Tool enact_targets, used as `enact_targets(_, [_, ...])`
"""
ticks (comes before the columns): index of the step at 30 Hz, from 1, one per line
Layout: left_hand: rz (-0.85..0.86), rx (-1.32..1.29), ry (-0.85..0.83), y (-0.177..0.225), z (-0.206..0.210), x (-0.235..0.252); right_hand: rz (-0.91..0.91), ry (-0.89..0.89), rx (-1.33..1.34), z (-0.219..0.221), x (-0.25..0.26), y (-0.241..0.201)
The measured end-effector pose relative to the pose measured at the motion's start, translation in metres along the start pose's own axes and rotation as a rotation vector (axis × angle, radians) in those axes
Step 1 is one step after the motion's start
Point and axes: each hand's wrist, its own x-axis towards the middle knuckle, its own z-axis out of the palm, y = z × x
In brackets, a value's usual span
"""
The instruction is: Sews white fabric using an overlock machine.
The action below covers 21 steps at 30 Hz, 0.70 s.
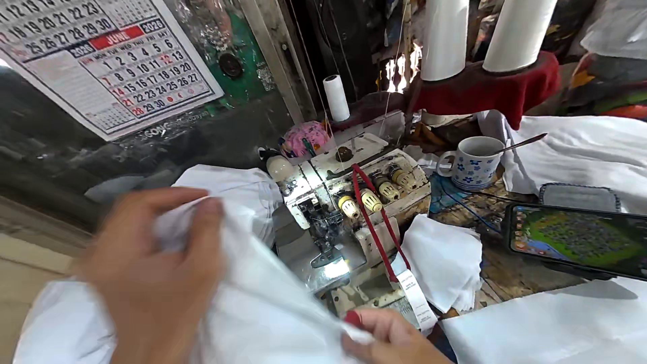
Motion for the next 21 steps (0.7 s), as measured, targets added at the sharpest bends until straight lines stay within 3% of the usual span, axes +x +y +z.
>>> enact_targets(2, [0.072, 0.08, -0.197, -0.014, 0.027, -0.011, 0.087, 0.056, 0.08, -0.004, 0.013, 0.002])
enact_targets(6, [0.072, -0.12, -0.431, -0.009, 0.071, -0.095, 0.083, 0.077, 0.06, -0.009, 0.015, 0.006])
enact_targets(9, [0.063, -0.077, -0.451, -0.006, 0.07, -0.096, 0.021, 0.075, -0.035, -0.011, 0.013, 0.008])
enact_targets(14, [0.046, 0.09, -0.48, -0.002, 0.091, -0.083, -0.023, 0.294, -0.178, -0.008, 0.011, 0.011])
enact_targets(17, [0.043, 0.042, -0.518, -0.003, 0.07, -0.072, -0.052, 0.326, -0.326, -0.004, -0.007, 0.008])
enact_targets(21, [-0.017, -0.009, -0.624, -0.01, -0.013, -0.042, -0.003, 0.391, -0.453, -0.008, -0.025, 0.008])
